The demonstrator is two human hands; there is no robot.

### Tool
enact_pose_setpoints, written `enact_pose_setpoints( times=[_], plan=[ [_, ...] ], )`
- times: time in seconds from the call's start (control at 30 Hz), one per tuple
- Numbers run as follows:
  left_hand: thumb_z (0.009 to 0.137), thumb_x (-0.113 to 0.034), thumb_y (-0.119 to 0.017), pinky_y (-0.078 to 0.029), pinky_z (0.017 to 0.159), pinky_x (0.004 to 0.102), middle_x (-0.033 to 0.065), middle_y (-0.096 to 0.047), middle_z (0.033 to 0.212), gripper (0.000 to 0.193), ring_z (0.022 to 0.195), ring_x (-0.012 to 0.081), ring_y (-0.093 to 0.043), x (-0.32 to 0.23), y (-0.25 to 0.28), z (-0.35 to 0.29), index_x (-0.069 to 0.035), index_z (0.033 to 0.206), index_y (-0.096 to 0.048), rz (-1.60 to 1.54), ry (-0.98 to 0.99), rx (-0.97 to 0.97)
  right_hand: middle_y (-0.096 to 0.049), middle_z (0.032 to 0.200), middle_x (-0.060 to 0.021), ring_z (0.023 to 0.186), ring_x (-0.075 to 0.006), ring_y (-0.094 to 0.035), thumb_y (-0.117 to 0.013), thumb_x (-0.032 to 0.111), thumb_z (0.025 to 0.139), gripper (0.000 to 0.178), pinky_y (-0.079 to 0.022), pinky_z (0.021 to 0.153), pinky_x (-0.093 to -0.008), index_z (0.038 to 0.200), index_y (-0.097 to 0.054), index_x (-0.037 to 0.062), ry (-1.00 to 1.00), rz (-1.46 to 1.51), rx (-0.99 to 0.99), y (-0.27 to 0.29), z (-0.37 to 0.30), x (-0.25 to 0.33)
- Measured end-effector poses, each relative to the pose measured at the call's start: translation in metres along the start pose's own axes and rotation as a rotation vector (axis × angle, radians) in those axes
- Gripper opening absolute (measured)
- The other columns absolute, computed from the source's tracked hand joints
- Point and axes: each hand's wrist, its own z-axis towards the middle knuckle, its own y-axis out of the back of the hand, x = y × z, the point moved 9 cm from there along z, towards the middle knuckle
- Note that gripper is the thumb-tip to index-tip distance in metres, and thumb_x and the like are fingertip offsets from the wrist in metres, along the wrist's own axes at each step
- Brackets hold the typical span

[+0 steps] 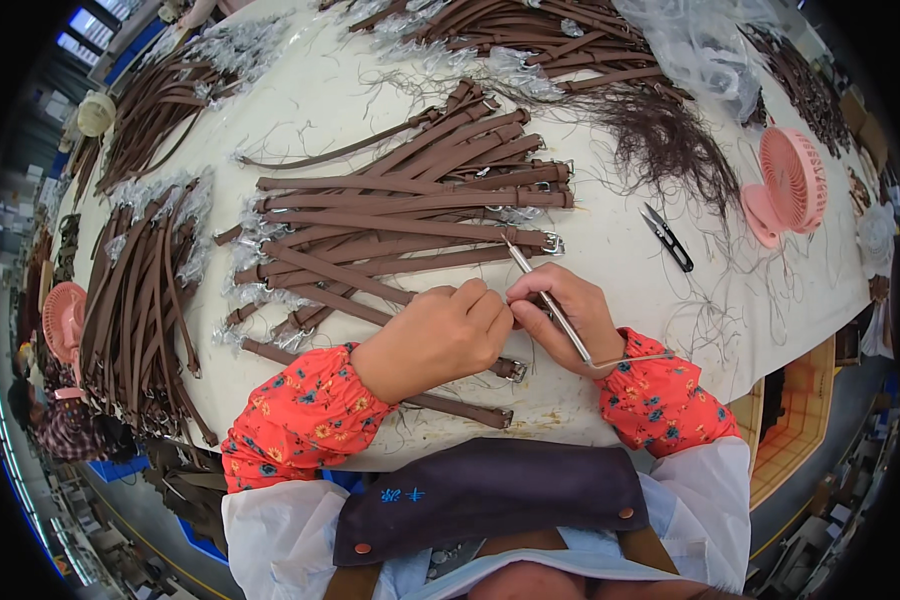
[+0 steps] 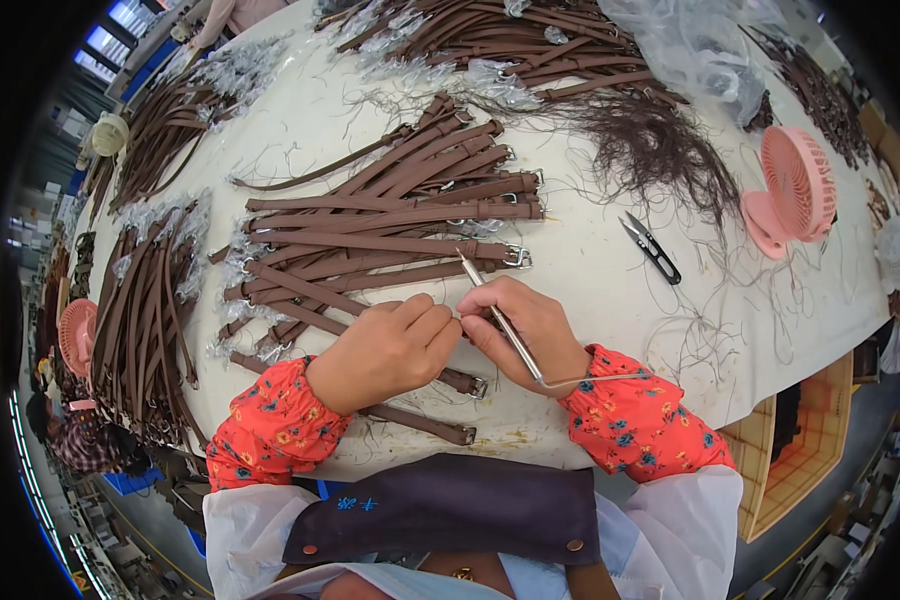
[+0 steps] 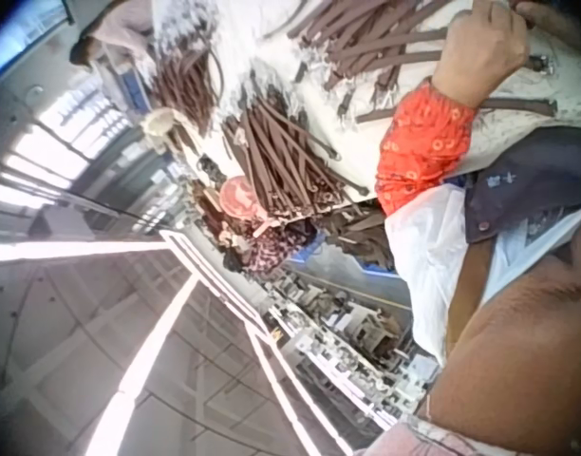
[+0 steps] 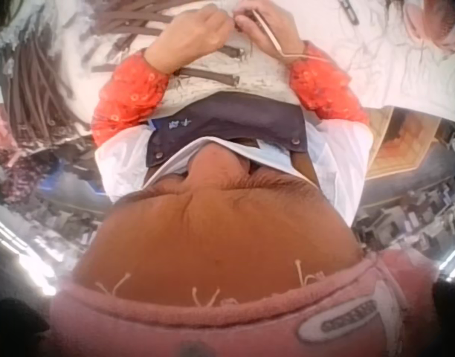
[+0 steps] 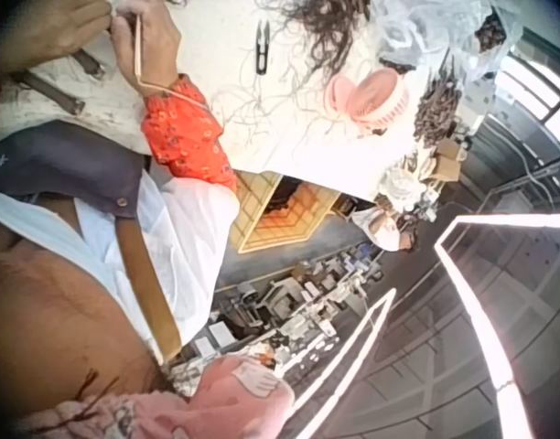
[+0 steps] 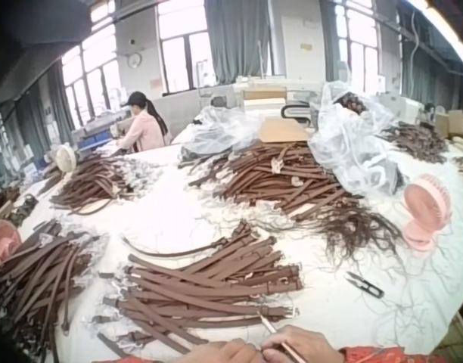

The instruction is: The person sews brown leather belts by hand using a curved needle and thread. They pick up a belt, stitch along the edge near the buckle, and place the finished belt aside. The process is repeated for multiple belts on a cluttered workbench.

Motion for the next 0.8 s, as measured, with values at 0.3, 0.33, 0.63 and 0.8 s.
enact_pose_setpoints(
  times=[0.3,0.33,0.63,0.8],
  plan=[
    [0.071,-0.007,-0.072,-0.052,0.059,0.0306,0.0019,-0.056,0.087,0.021,0.08,0.0188,-0.057,0.014,0.0,-0.003,-0.008,0.089,-0.062,-0.259,-0.031,-0.145,-0.064,0.094,-0.0083,0.079,-0.0148,-0.068,-0.064,0.01,0.1,0.012,-0.054,0.071,-0.0281,0.109,-0.062,0.0027,-0.188,0.256,0.017,-0.007,-0.005,-0.014],
    [0.07,-0.005,-0.073,-0.052,0.06,0.0306,0.0017,-0.059,0.089,0.022,0.081,0.0193,-0.058,0.019,-0.001,-0.003,-0.008,0.089,-0.063,-0.296,0.012,-0.159,-0.065,0.095,-0.0083,0.08,-0.015,-0.068,-0.064,0.01,0.1,0.012,-0.054,0.072,-0.0282,0.109,-0.063,0.0027,-0.198,0.273,0.022,-0.007,-0.005,-0.014],
    [0.073,0.004,-0.073,-0.054,0.067,0.036,0.0063,-0.068,0.09,0.021,0.079,0.0271,-0.065,0.046,-0.029,-0.018,-0.006,0.09,-0.066,-0.707,0.297,-0.183,-0.066,0.099,-0.0078,0.087,-0.0162,-0.067,-0.063,0.012,0.1,0.016,-0.053,0.079,-0.0295,0.115,-0.062,0.0038,-0.008,-0.007,-0.009,-0.001,-0.001,-0.005],
    [0.074,0.006,-0.071,-0.052,0.068,0.0364,0.0087,-0.067,0.087,0.019,0.077,0.0281,-0.064,0.049,-0.039,-0.027,-0.004,0.089,-0.065,-0.839,0.337,-0.14,-0.068,0.095,-0.0074,0.088,-0.0147,-0.067,-0.055,0.018,0.106,0.023,-0.053,0.083,-0.0326,0.122,-0.056,0.0017,-0.169,0.385,-0.117,0.009,-0.004,-0.014]
  ],
)
